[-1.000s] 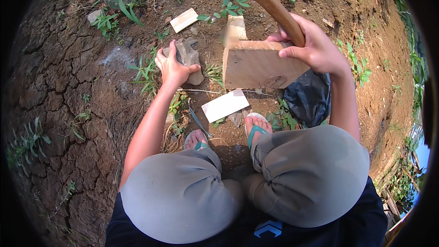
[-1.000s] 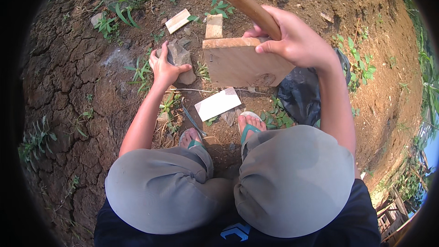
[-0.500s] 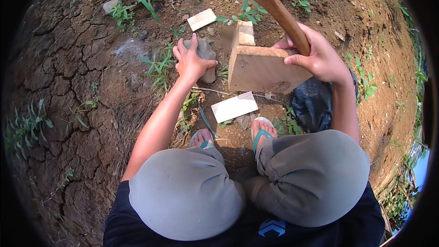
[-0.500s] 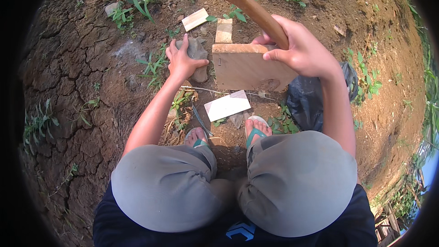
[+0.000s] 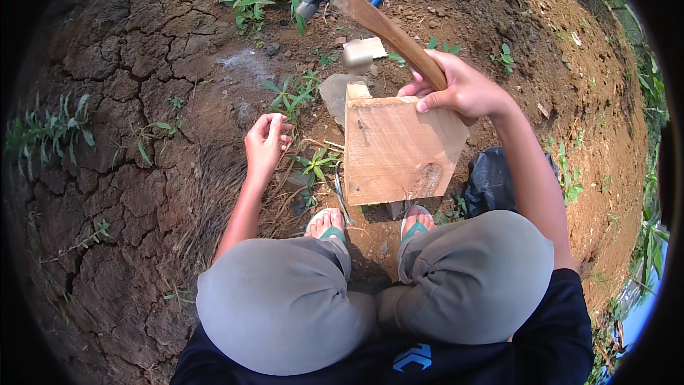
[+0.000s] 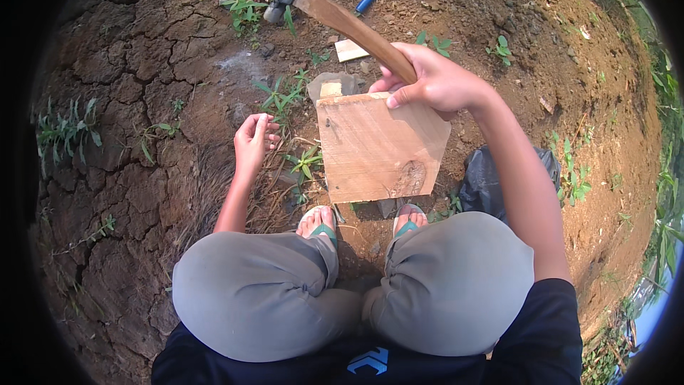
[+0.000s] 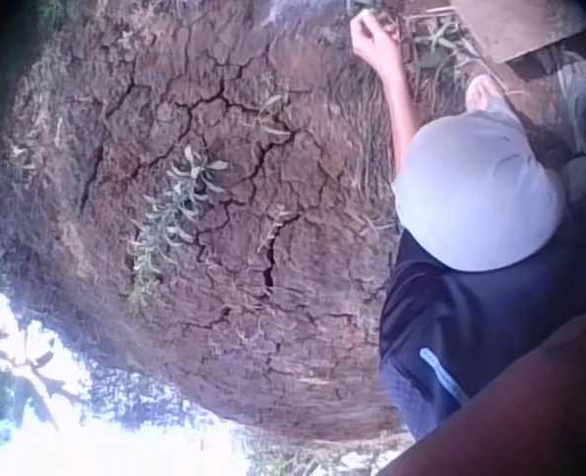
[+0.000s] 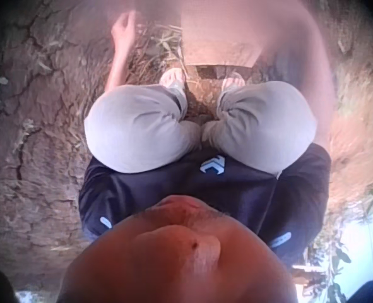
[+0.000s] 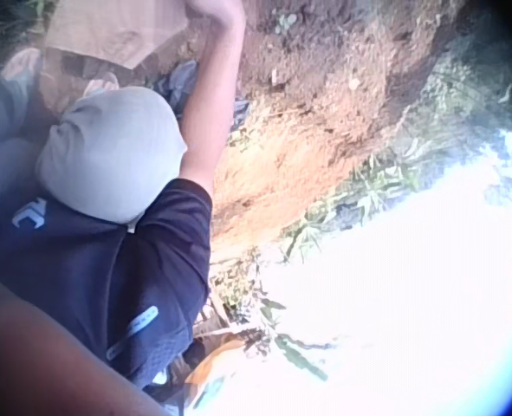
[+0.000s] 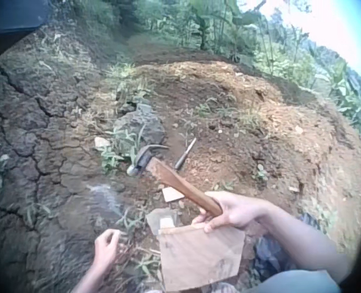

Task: The person assembles pieces of wood using a hammer and a chisel, carving a notch into one piece and fitting them together.

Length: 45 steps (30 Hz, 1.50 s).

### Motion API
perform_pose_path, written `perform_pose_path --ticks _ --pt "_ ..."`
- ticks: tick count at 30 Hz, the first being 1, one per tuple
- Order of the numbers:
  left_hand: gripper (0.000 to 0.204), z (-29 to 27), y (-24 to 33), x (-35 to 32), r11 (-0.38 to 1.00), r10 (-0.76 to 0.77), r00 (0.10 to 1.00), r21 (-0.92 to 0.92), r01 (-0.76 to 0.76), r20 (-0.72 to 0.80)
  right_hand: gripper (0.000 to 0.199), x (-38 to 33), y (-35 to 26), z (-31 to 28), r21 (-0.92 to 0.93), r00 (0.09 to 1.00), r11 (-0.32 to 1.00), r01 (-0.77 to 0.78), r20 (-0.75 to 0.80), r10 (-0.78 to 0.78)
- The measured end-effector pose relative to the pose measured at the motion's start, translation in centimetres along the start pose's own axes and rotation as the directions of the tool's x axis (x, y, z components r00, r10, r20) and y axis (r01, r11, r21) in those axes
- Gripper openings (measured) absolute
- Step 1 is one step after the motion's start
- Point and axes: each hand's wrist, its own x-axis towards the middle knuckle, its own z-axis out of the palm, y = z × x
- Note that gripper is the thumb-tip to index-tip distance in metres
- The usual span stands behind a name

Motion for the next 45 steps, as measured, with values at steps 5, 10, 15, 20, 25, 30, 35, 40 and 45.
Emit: perform_pose_path --ticks 5,10,15,20,25,30,35,40,45 --pt "0.04 1.1 -1.2 -2.2 0.972 0.026 0.981 -0.235 0.02 0.191 0.05 9.8 1.7 0.4 -0.025 0.98 0.999 -0.034 0.194 0.038" --pt "0.052 3.5 -1.3 -2.5 0.991 0.093 0.982 -0.106 -0.076 0.166 0.048 17.1 4.0 0.0 -0.091 0.953 0.986 -0.141 0.258 0.16" --pt "0.064 4.6 -1.2 -1.7 0.981 0.088 0.977 0.155 -0.119 0.192 0.047 19.6 5.6 -0.4 -0.202 0.937 0.96 -0.193 0.253 0.241" --pt "0.058 5.1 -1.7 -0.3 0.998 0.04 0.989 0.034 -0.046 0.142 0.043 20.4 6.2 0.5 -0.327 0.987 0.94 -0.099 0.09 0.135" --pt "0.056 4.9 -1.7 1.4 0.998 -0.054 0.968 -0.003 0.056 0.244 0.031 18.3 6.7 1.9 -0.664 0.997 0.745 -0.065 -0.077 0.018" --pt "0.06 5.2 -1.3 0.5 0.988 -0.104 0.961 -0.082 0.129 0.257 0.038 10.8 6.5 5.6 -0.857 0.945 0.489 -0.162 -0.277 -0.172" --pt "0.065 6.4 -3.5 -1.0 0.99 0.009 0.986 -0.143 0.015 0.167 0.044 5.6 6.2 9.8 -0.718 0.937 0.674 -0.171 -0.331 -0.115" --pt "0.063 7.2 -4.7 -0.9 0.957 0.123 0.975 -0.284 -0.067 0.185 0.041 5.0 6.6 11.2 -0.619 0.935 0.736 -0.273 -0.351 0.051" --pt "0.059 7.1 -2.1 -1.1 0.988 -0.035 0.958 -0.132 0.076 0.285 0.04 4.3 8.2 11.1 -0.649 0.939 0.729 -0.219 -0.343 -0.023"
